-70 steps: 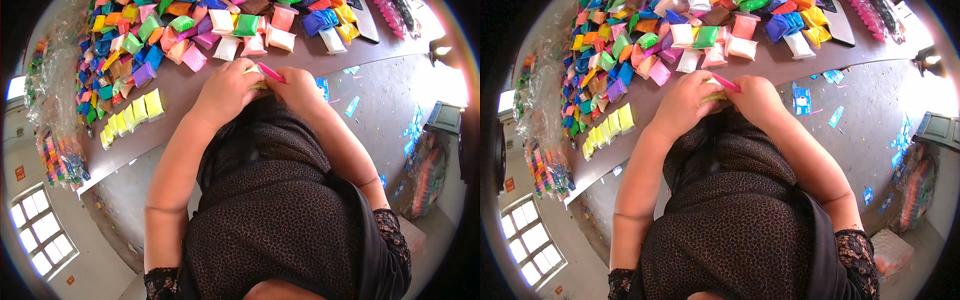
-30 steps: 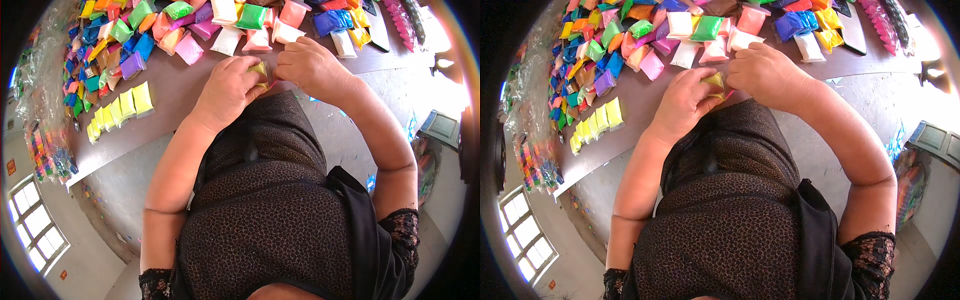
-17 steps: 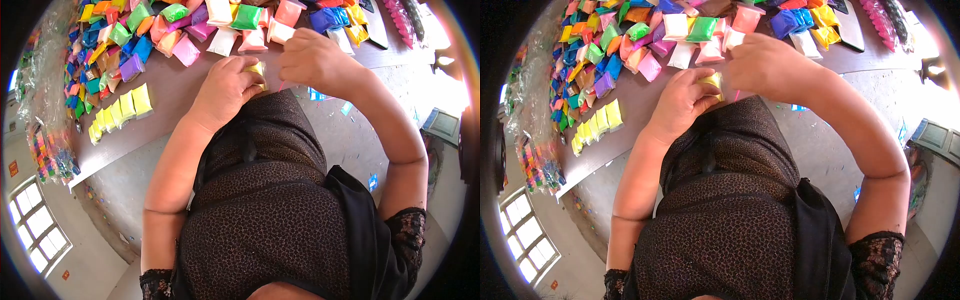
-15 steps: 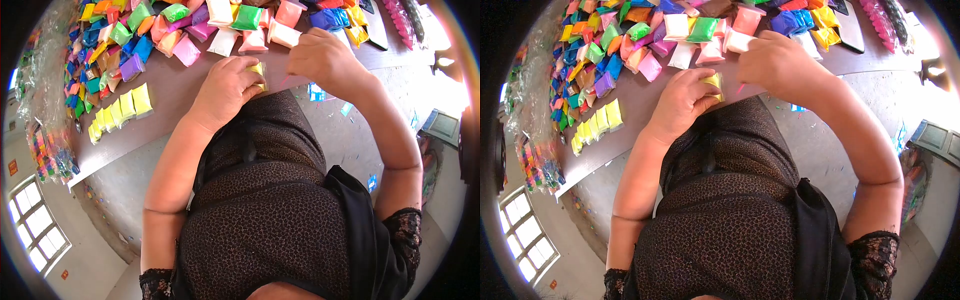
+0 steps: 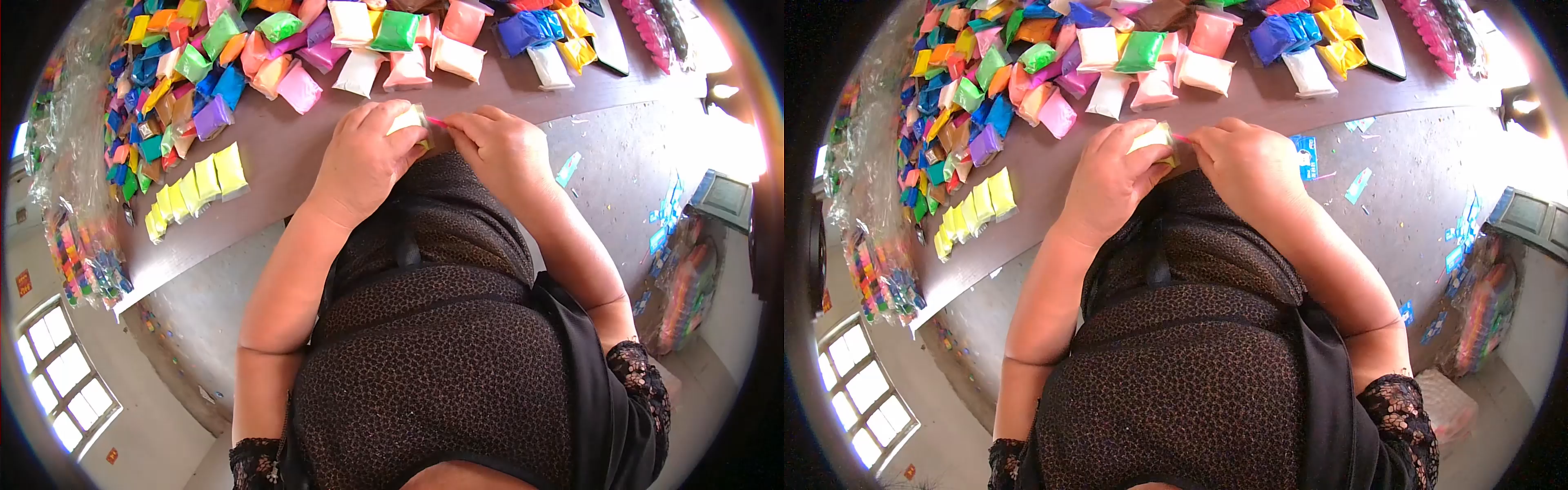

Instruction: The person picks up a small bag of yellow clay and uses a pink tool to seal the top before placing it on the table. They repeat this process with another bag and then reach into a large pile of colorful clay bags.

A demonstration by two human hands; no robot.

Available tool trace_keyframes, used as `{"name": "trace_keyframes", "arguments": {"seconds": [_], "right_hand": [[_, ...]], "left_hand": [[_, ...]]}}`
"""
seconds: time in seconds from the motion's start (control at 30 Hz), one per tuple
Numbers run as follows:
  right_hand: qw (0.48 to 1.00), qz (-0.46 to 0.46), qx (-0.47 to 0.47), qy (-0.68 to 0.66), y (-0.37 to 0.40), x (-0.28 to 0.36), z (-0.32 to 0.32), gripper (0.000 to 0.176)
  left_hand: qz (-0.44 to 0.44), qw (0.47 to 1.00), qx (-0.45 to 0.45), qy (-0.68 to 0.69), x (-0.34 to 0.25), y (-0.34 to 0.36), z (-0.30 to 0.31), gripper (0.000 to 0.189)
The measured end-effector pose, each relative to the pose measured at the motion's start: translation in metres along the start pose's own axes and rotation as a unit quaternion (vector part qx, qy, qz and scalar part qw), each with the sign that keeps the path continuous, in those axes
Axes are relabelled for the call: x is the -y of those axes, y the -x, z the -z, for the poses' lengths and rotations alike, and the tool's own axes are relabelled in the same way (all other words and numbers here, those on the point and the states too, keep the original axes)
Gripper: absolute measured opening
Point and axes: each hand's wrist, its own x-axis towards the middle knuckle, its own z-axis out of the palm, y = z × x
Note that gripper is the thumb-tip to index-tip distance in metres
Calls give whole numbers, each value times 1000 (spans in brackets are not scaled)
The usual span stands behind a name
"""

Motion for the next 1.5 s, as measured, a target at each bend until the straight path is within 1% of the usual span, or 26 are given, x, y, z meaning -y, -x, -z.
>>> {"name": "trace_keyframes", "arguments": {"seconds": [0.13, 0.2, 0.4, 0.43, 0.47, 0.5, 0.53, 0.6, 0.73, 0.8, 0.93, 1.0, 1.03, 1.1, 1.13, 1.17, 1.2, 1.23, 1.27, 1.3, 1.33, 1.37, 1.4, 1.43, 1.47, 1.5], "right_hand": [[999, 18, 17, 35, -4, 4, 7, 14], [999, 27, -6, 38, -5, 6, 10, 14], [994, 67, 8, 86, -8, 1, 3, 15], [994, 67, 10, 86, -8, 2, 2, 15], [990, 77, 15, 118, -9, 3, 1, 17], [985, 86, 19, 150, -10, 3, 0, 19], [985, 87, 20, 150, -11, 4, -1, 19], [976, 131, 1, 174, -13, 4, -3, 15], [964, 154, -4, 215, -16, 8, -6, 11], [951, 184, -29, 249, -16, 8, -9, 10], [951, 157, -35, 265, -14, 10, -17, 10], [956, 117, -35, 265, -12, 12, -19, 11], [956, 117, -36, 266, -12, 12, -17, 11], [971, -5, -30, 238, -12, 12, -9, 11], [970, -2, -34, 240, -11, 13, -5, 11], [994, -59, -50, 79, -8, 15, -1, 18], [988, -113, -65, -85, -6, 15, 4, 27], [988, -110, -72, -85, -3, 9, 1, 27], [955, -174, -21, -241, 0, -1, -8, 33], [891, -229, 33, -390, -5, 2, -6, 39], [821, -262, 24, -508, -4, 16, -1, 36], [822, -254, 20, -510, -3, 23, -2, 36], [771, -252, 32, -584, -3, 30, -3, 33], [715, -248, 47, -652, -4, 39, -3, 30], [699, -252, 21, -669, -5, 52, -3, 24], [701, -245, 25, -670, -5, 53, -4, 24]], "left_hand": [[-2, 1000, -21, 6, 2, 2, -4, 24], [-3, 1000, -29, 0, 3, 3, -5, 22], [-18, 999, -46, 3, 7, 4, -7, 21], [-23, 998, -52, 13, 8, 6, -8, 24], [-29, 998, -59, 23, 9, 6, -9, 28], [-28, 998, -59, 23, 10, 7, -10, 28], [-28, 998, -58, 23, 10, 7, -10, 27], [-26, 998, -58, 22, 11, 7, -11, 27], [-28, 997, -67, 24, 10, 7, -11, 27], [-30, 996, -75, 30, 10, 7, -11, 27], [-30, 996, -78, 27, 10, 7, -12, 27], [-28, 996, -78, 26, 10, 7, -12, 27], [-29, 997, -75, 23, 9, 7, -12, 27], [-32, 997, -74, 19, 9, 8, -12, 27], [-31, 996, -76, 19, 9, 8, -11, 27], [-30, 996, -78, 19, 9, 10, -11, 27], [-34, 996, -80, 16, 9, 11, -12, 27], [-18, 993, -111, 35, 9, 12, -12, 28], [-5, 988, -142, 53, 9, 12, -10, 29], [-13, 988, -146, 47, 7, 10, -6, 29], [1, 980, -190, 68, 2, 9, -3, 32], [18, 968, -232, 90, -3, 9, 1, 35], [-5, 964, -257, 68, -10, 8, 7, 44], [-8, 963, -262, 62, -13, 8, 9, 44], [-27, 955, -290, 51, -14, 9, 9, 47], [-44, 947, -316, 40, -16, 12, 9, 51]]}}
